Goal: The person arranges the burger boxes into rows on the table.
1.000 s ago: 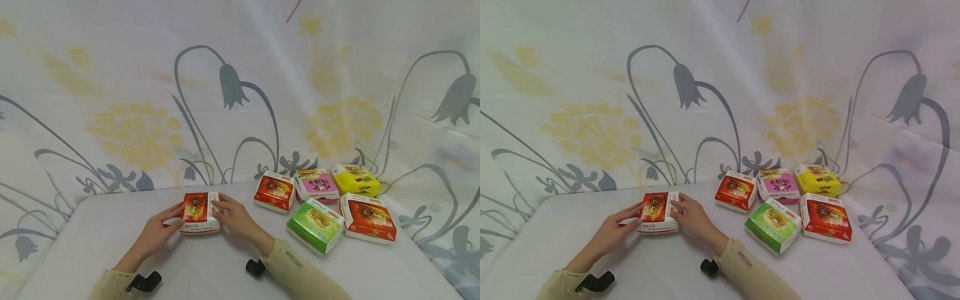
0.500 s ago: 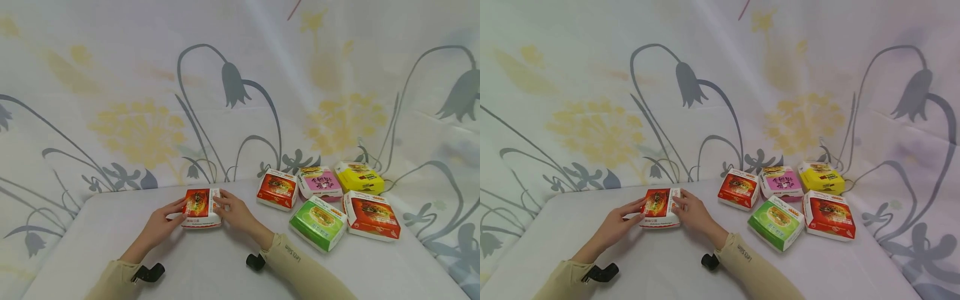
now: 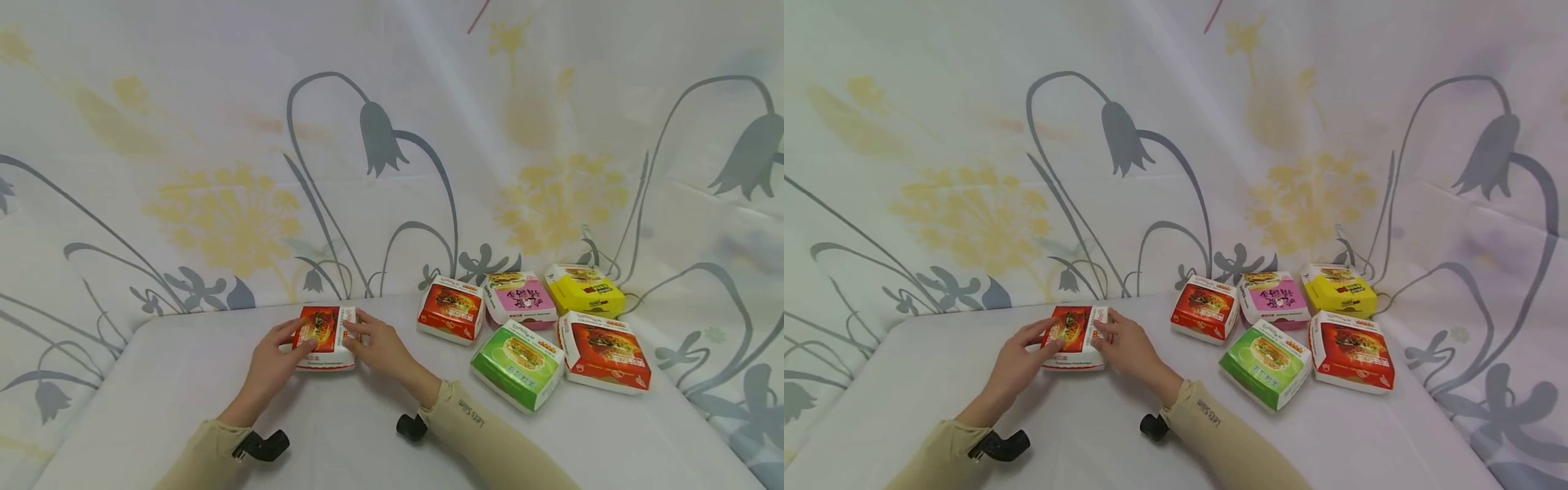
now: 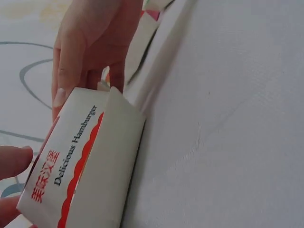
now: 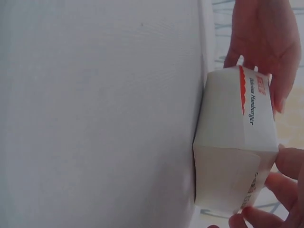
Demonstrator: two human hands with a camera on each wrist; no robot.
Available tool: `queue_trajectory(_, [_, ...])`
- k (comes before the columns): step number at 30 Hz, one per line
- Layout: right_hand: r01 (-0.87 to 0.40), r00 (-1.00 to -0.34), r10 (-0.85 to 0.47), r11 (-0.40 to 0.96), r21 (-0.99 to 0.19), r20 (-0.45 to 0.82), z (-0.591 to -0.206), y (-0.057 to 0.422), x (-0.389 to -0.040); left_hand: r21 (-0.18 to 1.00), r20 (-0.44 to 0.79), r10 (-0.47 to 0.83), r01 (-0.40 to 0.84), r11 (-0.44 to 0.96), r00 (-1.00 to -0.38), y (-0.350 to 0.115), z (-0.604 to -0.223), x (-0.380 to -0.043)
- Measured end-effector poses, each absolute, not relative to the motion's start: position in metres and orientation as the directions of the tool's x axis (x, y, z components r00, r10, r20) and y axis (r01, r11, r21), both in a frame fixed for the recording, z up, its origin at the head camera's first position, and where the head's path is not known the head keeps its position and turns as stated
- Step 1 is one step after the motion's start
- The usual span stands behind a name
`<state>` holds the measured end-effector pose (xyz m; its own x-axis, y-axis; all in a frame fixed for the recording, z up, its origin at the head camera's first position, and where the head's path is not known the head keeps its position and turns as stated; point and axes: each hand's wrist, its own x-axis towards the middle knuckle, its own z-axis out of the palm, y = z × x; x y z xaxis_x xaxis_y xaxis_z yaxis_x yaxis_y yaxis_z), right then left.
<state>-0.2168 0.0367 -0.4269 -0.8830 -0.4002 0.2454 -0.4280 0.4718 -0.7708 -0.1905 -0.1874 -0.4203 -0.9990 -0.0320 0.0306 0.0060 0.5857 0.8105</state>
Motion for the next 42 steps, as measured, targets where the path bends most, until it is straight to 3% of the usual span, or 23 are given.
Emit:
queue_trajectory(11, [-0.405,-0.905,-0.352,0.539,-0.739,0.240,-0.424,0.025,-0.212,0.866,0.032,-0.118,-0.032,0.499,-0.992,-0.177,-0.425,-0.195])
queue_trajectory(19, [-0.355,-0.931,-0.280,0.553,-0.754,0.233,-0.422,0.022,-0.210,0.908,-0.043,-0.198,-0.121,0.401,-0.979,-0.169,-0.423,-0.203])
queue_trajectory(30, [-0.377,-0.921,-0.308,0.558,-0.739,0.237,-0.420,0.021,-0.209,0.915,-0.035,-0.213,-0.117,0.386,-0.976,-0.176,-0.428,-0.207])
queue_trajectory(42, [-0.160,-0.970,-0.231,0.376,-0.913,0.075,-0.417,0.038,-0.228,0.914,-0.065,-0.152,-0.120,0.387,-0.986,-0.191,-0.430,-0.216])
